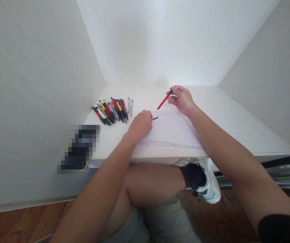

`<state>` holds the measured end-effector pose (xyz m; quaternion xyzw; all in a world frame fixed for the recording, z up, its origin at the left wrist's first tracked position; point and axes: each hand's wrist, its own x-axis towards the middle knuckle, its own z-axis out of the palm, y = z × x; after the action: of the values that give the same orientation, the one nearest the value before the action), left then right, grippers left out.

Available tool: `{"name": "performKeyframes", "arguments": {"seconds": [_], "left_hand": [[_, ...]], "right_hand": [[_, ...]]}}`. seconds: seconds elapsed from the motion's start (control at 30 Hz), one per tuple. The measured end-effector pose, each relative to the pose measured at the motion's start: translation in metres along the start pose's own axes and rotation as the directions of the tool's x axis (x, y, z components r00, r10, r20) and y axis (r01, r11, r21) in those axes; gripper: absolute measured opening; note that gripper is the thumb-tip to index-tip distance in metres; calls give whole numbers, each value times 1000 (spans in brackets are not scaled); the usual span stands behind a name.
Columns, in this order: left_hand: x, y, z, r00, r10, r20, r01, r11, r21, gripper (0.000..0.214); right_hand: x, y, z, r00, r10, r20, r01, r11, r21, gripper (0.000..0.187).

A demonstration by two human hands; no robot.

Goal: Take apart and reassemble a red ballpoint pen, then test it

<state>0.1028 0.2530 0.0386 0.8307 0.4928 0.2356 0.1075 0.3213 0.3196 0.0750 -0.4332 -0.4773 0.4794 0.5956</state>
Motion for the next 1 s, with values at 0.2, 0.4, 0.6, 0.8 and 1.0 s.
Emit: {"name": "performKeyframes", "arguments": {"seconds": [0.2,0.4,0.6,0.8,1.0], "left_hand": [[5,9,-5,982,-183,-45,162,942,-295,17],[9,11,-2,964,-252,-81,183,855,-486,13],[10,6,4,965,-255,-70,186,844,-504,14],[9,9,2,955,-286,-80,208,836,-507,11],[6,17,-7,938,-340,-68,241,780,-577,13]], "right_hand": [[-4,-1,6,998,-12,58,11,1000,9,27],[-3,5,8,994,-23,110,22,1000,16,29],[0,5,5,994,-44,104,40,998,37,29],[-1,4,6,986,-62,153,59,998,23,31],[1,5,2,976,-116,184,114,993,19,33]]}}
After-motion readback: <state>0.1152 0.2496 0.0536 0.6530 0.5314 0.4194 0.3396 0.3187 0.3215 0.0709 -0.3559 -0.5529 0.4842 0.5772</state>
